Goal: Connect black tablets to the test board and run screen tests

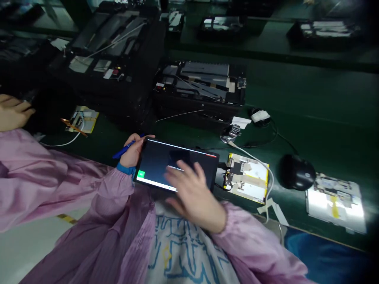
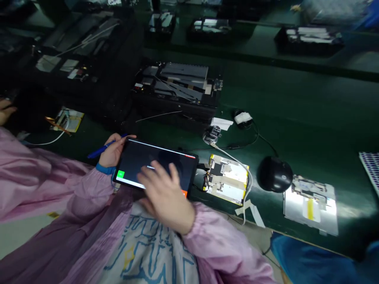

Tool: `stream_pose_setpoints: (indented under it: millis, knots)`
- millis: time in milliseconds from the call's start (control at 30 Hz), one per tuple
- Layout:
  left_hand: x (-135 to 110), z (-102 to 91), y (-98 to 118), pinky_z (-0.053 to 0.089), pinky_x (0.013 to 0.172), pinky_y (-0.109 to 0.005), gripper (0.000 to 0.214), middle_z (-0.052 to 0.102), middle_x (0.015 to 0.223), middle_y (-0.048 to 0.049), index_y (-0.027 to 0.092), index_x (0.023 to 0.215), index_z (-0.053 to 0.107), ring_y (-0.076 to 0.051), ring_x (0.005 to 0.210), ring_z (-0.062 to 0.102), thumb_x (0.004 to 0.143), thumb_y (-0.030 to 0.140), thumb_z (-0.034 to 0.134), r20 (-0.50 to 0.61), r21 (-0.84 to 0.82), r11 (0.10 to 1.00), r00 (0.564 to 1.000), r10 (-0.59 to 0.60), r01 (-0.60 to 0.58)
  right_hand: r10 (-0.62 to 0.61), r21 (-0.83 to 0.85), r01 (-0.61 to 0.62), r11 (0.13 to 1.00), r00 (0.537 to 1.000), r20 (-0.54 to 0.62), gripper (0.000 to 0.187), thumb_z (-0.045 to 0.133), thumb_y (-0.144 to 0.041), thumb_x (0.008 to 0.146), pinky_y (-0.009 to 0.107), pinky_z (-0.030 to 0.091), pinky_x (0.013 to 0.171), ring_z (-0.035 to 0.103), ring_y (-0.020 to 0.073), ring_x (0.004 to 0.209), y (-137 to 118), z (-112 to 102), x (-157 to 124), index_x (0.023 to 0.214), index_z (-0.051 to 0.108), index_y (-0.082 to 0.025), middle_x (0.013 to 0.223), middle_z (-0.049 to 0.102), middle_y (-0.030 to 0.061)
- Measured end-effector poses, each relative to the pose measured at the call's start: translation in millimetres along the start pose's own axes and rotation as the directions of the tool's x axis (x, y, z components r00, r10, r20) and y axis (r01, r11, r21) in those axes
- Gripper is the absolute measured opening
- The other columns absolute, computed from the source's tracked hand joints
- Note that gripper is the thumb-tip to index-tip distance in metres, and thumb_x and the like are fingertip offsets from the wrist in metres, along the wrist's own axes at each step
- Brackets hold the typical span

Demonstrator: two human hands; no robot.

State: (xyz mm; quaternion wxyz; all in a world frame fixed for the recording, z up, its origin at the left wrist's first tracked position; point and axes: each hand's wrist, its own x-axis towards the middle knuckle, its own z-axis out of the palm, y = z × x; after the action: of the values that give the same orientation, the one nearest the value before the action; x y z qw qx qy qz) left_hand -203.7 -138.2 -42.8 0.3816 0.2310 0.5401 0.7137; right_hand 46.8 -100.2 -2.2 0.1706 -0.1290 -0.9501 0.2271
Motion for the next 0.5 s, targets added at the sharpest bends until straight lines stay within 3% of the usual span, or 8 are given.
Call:
stream_pose_setpoints:
  millis: [100,200,267,400,500]
  knots:
    - [-1,-1.3,1,0.05,0.086,-0.035,0.03,0.075,0.089,-0.0068,0.02,0.065,0.039,-0.021,0.087,0.069,0.073,0.022,0.068,-0.003,-0.009,1.0,1.0,-0.004,0.004,-0.155,0.062,0.147,0.987,0.978,0.141,0.052,0.05,-0.036,0.093,0.07,0.023,0.111,0.028,0.0325,0.142,-39,36,22,0.141,0.04,-0.018,0.146,0.046,0.0126]
    - [-3,-3.1,4,0.051,0.086,-0.036,0.029,0.075,0.089,-0.0056,0.02,0.067,0.041,-0.022,0.09,0.07,0.072,0.023,0.069,0.034,-0.029,1.0,0.999,-0.005,0.006,-0.148,0.072,0.138,0.988,0.973,0.177,0.052,0.049,-0.032,0.094,0.071,0.022,0.111,0.027,0.0314,0.143,-50,56,38,0.143,0.038,-0.018,0.146,0.046,0.0126]
    - [-3,-3.9,8,0.052,0.085,-0.036,0.029,0.076,0.09,-0.006,0.02,0.067,0.042,-0.024,0.092,0.07,0.072,0.024,0.071,0.055,-0.021,1.0,0.998,-0.011,0.012,-0.133,0.065,0.123,0.99,0.974,0.184,0.055,0.05,-0.034,0.094,0.071,0.021,0.111,0.027,0.0297,0.143,-49,55,42,0.144,0.036,-0.02,0.146,0.046,0.012]
    - [1,-7.1,14,0.054,0.079,-0.034,0.029,0.076,0.092,-0.0061,0.02,0.065,0.043,-0.025,0.089,0.071,0.074,0.026,0.071,0.018,0.003,1.0,1.0,-0.025,0.025,-0.146,0.039,0.142,0.989,0.982,0.123,0.061,0.043,-0.049,0.095,0.07,0.013,0.113,0.018,0.0257,0.147,-43,34,40,0.148,0.028,-0.022,0.154,0.035,0.0071]
    - [8,-9.9,15,0.056,0.076,-0.037,0.028,0.076,0.094,-0.0058,0.021,0.063,0.046,-0.027,0.088,0.071,0.072,0.028,0.071,0.031,0.022,0.999,0.998,-0.047,0.046,-0.032,0.016,0.031,0.999,0.996,0.08,0.064,0.039,-0.055,0.095,0.068,0.008,0.114,0.014,0.0247,0.148,-32,19,31,0.147,0.029,-0.02,0.155,0.033,0.0077]
